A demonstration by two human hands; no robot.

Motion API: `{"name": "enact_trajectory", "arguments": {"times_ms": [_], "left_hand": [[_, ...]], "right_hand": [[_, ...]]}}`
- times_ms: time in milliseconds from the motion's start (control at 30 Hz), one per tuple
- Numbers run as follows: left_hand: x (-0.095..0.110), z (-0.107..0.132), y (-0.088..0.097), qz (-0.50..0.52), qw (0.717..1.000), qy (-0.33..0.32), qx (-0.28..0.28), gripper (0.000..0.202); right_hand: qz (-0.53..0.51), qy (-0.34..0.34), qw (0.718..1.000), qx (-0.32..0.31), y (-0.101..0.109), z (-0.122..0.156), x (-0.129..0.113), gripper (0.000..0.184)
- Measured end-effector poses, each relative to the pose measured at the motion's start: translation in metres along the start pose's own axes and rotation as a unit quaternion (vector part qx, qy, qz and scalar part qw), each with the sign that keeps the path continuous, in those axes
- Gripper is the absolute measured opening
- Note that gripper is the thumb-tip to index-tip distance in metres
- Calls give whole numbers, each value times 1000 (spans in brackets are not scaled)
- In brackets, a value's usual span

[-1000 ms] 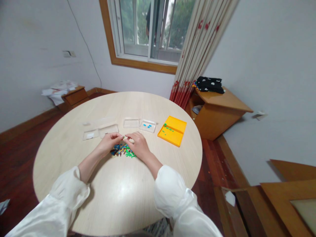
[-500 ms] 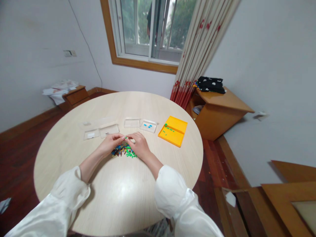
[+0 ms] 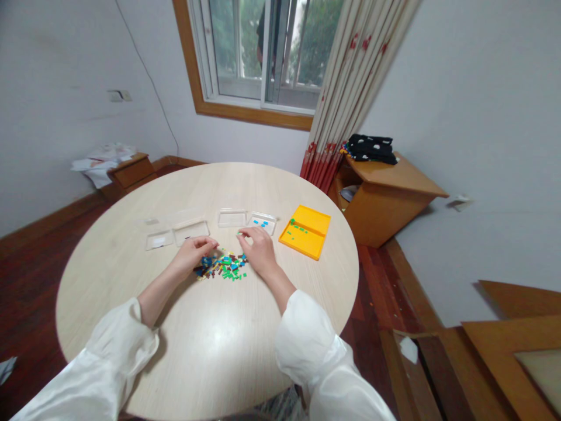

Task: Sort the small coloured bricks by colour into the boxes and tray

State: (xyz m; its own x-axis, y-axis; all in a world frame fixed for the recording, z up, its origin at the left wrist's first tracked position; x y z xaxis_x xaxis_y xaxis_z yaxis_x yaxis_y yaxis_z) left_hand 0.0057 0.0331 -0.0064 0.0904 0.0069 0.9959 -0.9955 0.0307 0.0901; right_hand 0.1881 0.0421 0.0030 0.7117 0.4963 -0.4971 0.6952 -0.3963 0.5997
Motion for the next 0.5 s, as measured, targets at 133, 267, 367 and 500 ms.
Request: {"name": "enact_trajectory", "arguments": {"times_ms": [133, 267, 367, 500], "left_hand": [[-1, -3, 4, -78, 995, -37, 42, 31], [1, -4, 5, -154, 984, -71, 54, 27], [2, -4, 7, -187, 977, -80, 63, 25], [2, -4, 10, -201, 972, -87, 79, 26]], "right_hand": [[124, -119, 983, 62, 38, -14, 44, 20], [256, -236, 937, -3, 64, -13, 87, 21], [298, -290, 905, -86, 67, -7, 104, 21], [305, -313, 888, -140, 62, -4, 108, 21]]}}
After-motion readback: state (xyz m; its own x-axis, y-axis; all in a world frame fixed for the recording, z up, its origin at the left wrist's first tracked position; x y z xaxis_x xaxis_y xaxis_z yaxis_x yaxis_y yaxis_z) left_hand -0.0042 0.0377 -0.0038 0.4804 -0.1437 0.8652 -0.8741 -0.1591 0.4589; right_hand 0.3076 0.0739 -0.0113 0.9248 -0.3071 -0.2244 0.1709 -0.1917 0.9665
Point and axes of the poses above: each hand's wrist, its own z-axis away from the middle knuckle, its own y-axis out of the back of the hand, x = y × z, the point moved 2 cm from there along -z, towards the middle knuckle, and after that the axes turned 10 degrees about z, right-handed, at the moved point
